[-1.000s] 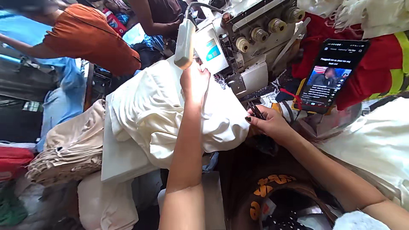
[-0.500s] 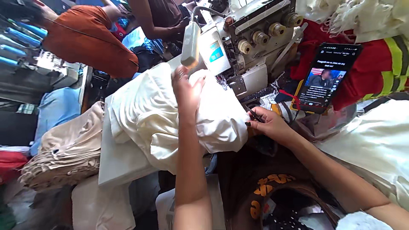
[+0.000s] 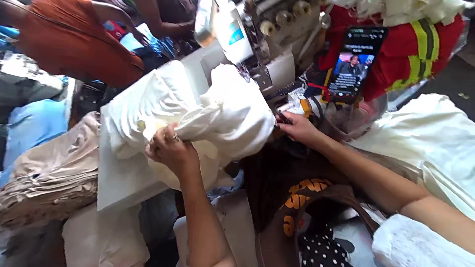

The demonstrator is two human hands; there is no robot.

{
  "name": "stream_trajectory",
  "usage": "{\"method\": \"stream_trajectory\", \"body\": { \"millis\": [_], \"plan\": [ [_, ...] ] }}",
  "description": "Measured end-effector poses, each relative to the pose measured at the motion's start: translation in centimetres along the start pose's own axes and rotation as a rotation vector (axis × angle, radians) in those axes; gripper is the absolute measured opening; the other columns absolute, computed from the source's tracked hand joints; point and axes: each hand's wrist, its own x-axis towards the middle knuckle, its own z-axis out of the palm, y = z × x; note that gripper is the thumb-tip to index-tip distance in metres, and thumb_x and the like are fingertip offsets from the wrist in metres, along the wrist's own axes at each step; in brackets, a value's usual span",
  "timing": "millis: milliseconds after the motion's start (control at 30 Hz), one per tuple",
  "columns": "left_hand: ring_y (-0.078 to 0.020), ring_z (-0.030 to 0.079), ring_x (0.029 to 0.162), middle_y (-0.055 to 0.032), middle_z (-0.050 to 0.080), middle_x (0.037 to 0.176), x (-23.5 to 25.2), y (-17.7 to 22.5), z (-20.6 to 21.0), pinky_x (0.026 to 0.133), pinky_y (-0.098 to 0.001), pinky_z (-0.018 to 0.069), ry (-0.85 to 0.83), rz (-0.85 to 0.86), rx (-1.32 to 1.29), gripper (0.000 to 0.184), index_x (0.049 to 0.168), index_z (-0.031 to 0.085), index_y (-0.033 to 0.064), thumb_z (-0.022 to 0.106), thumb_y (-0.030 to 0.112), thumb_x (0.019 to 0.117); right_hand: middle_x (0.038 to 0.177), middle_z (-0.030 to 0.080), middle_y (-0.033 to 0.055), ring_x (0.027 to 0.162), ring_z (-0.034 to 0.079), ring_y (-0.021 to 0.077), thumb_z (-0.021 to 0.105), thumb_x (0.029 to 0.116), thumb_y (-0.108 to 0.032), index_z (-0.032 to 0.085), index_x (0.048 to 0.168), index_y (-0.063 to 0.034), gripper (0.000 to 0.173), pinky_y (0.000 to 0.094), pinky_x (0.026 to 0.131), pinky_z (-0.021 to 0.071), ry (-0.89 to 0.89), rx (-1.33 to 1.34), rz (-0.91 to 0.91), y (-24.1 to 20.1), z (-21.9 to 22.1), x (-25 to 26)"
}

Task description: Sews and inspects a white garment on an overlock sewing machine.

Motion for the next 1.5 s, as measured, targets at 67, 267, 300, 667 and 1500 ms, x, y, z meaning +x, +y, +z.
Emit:
{"method": "stream_trajectory", "body": {
  "millis": [67, 267, 300, 667, 1500],
  "plan": [
    [-0.0483, 0.029, 0.149, -0.0249, 0.041, 0.156, -0.9, 1.5, 1.2, 0.115, -0.0728, 0.0188, -0.107, -0.061, 0.000, 0.056, 0.149, 0.051, 0.0100, 0.061, 0.009, 0.0940, 0.124, 0.066, 0.0104, 0.073, 0.065, 0.0141, 0.051, 0.1029, -0.005, 0.063, 0.129, -0.0050, 0.029, 0.0337, 0.061, 0.0567, 0.063, -0.176, -0.104, 0.3, -0.9, -0.6],
    [-0.0458, 0.030, 0.150, -0.0233, 0.047, 0.153, -8.1, 4.1, 3.0, 0.121, -0.0640, 0.0147, 0.103, -0.101, -0.198, 0.043, 0.136, 0.063, 0.0088, 0.063, 0.014, 0.0943, 0.108, 0.073, 0.0134, 0.100, 0.070, 0.0293, 0.062, 0.0972, -0.002, 0.076, 0.108, -0.0055, 0.018, 0.0538, 0.090, 0.0564, -0.076, -0.624, -0.044, 3.4, -2.7, -4.3],
    [-0.0467, 0.032, 0.149, -0.0249, 0.049, 0.151, -9.0, 4.2, 3.2, 0.120, -0.0643, 0.0156, 0.100, -0.103, -0.225, 0.040, 0.133, 0.065, 0.0062, 0.064, 0.013, 0.0934, 0.111, 0.073, 0.0151, 0.105, 0.070, 0.0324, 0.061, 0.0980, -0.003, 0.075, 0.110, -0.0047, 0.019, 0.0571, 0.093, 0.0548, -0.142, -0.680, 0.048, 3.9, -2.3, -4.5],
    [-0.0410, 0.050, 0.133, -0.0287, 0.057, 0.137, -12.5, 3.3, 0.6, 0.111, -0.0519, 0.0387, 0.050, -0.153, -0.465, 0.031, 0.119, 0.068, -0.0042, 0.066, -0.001, 0.0881, 0.126, 0.062, 0.0274, 0.113, 0.063, 0.0468, 0.054, 0.1007, -0.006, 0.065, 0.121, 0.0021, 0.024, 0.0661, 0.089, 0.0506, -0.385, -0.899, 0.279, 6.6, -0.8, -4.7],
    [-0.0143, 0.067, 0.114, -0.0142, 0.070, 0.119, -12.3, 12.3, 2.6, 0.096, -0.0251, 0.0566, -0.296, 0.013, -1.056, 0.018, 0.102, 0.074, -0.0009, 0.064, -0.007, 0.0893, 0.072, 0.062, 0.0023, 0.047, 0.048, 0.0034, 0.069, 0.0963, -0.009, 0.068, 0.111, 0.0004, 0.018, 0.0185, 0.046, 0.0429, 0.271, 0.203, 0.336, 1.5, -4.4, -6.4]
  ]
}}
